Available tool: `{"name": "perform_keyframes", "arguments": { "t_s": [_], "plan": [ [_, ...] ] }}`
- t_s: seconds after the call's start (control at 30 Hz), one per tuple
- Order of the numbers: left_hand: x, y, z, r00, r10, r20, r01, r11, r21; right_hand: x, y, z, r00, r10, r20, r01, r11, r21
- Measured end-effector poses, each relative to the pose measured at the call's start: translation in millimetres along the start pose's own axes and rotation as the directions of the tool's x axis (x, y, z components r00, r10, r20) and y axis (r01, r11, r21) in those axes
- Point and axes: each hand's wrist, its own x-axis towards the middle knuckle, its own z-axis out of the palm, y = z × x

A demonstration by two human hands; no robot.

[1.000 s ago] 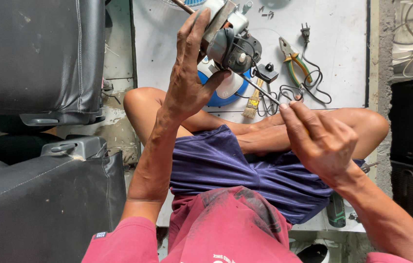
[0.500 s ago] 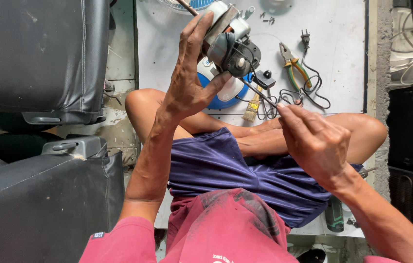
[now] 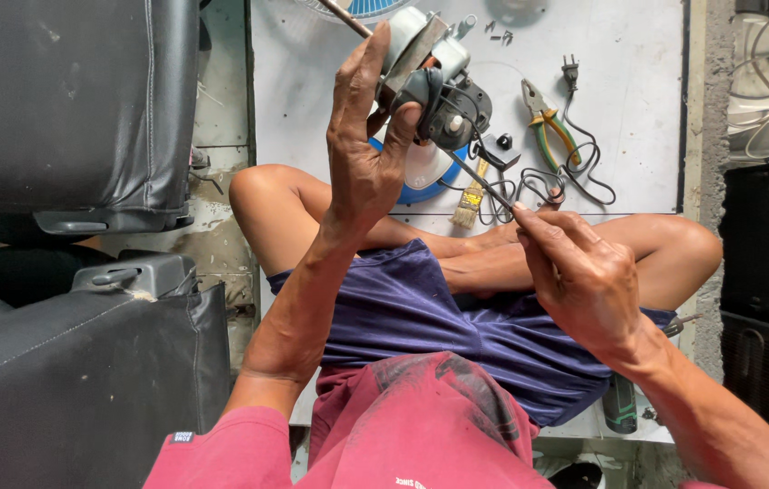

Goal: The person disassembles a small electric motor, likely from a fan, using a screwdriver. They remove screws, separate the motor housing, and inspect the internal components while sitting on the floor.

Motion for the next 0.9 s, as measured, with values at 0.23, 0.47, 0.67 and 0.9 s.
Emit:
{"name": "perform_keyframes", "arguments": {
  "t_s": [0.23, 0.47, 0.67, 0.9],
  "plan": [
    [-1, -1, -1, 1.000, -0.006, 0.011, 0.006, 1.000, -0.027, -2, 3, 1, 0.999, -0.029, 0.022, 0.030, 0.998, -0.049],
    [2, 2, -3, 0.999, 0.016, 0.038, -0.014, 0.998, -0.055, 15, -5, -6, 0.710, 0.558, 0.429, -0.658, 0.309, 0.687],
    [-3, 6, -3, 0.999, -0.043, 0.015, 0.043, 0.998, -0.045, 17, -8, -9, 0.738, 0.525, 0.423, -0.650, 0.385, 0.656],
    [7, 7, -7, 0.995, -0.069, 0.070, 0.080, 0.982, -0.173, -14, 28, -28, 0.896, 0.143, 0.420, -0.366, 0.773, 0.519]
  ]
}}
